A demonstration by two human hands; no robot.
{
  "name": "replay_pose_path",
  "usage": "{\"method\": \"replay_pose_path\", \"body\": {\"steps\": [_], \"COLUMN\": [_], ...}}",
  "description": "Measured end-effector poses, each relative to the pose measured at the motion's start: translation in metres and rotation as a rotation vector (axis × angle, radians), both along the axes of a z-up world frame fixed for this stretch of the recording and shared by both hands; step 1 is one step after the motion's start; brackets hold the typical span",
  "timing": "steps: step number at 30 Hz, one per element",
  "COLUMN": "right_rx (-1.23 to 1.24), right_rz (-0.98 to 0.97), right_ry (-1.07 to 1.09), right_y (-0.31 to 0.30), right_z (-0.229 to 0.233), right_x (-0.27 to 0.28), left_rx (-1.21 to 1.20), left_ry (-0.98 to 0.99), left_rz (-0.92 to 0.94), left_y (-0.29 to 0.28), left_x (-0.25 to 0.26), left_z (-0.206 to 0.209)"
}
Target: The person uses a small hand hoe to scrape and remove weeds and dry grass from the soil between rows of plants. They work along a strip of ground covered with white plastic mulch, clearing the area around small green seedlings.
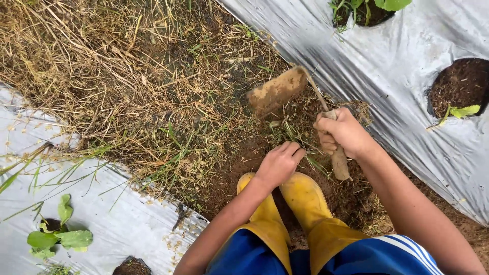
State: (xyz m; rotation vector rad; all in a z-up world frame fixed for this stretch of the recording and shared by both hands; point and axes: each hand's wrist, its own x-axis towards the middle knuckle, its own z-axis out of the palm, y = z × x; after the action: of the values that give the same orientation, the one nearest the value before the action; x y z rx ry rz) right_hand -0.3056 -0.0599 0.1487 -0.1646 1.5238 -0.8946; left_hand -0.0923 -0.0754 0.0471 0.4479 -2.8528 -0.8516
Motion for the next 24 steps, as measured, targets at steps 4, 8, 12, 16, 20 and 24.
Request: {"method": "replay_pose_path", "body": {"steps": [4, 8, 12, 16, 20, 24], "right_rx": [-0.090, 0.143, 0.080, -0.021, 0.032, 0.147], "right_rz": [-0.142, -0.024, 0.042, -0.062, -0.030, 0.088], "right_ry": [0.048, 0.035, 0.081, 0.074, 0.071, 0.068], "right_y": [0.006, 0.049, 0.022, -0.001, 0.021, 0.046], "right_z": [-0.014, -0.051, -0.016, 0.005, -0.029, -0.039], "right_x": [0.008, 0.022, 0.012, 0.008, 0.015, 0.013], "left_rx": [-0.053, -0.058, -0.094, -0.057, -0.025, 0.029], "left_ry": [0.074, 0.088, 0.170, 0.065, 0.016, -0.035], "left_rz": [0.005, -0.015, -0.004, -0.070, -0.065, -0.100], "left_y": [0.009, 0.010, -0.015, -0.005, 0.003, 0.012], "left_x": [0.000, -0.001, -0.013, 0.000, 0.003, 0.005], "left_z": [-0.024, -0.023, 0.032, 0.005, -0.005, -0.011]}}
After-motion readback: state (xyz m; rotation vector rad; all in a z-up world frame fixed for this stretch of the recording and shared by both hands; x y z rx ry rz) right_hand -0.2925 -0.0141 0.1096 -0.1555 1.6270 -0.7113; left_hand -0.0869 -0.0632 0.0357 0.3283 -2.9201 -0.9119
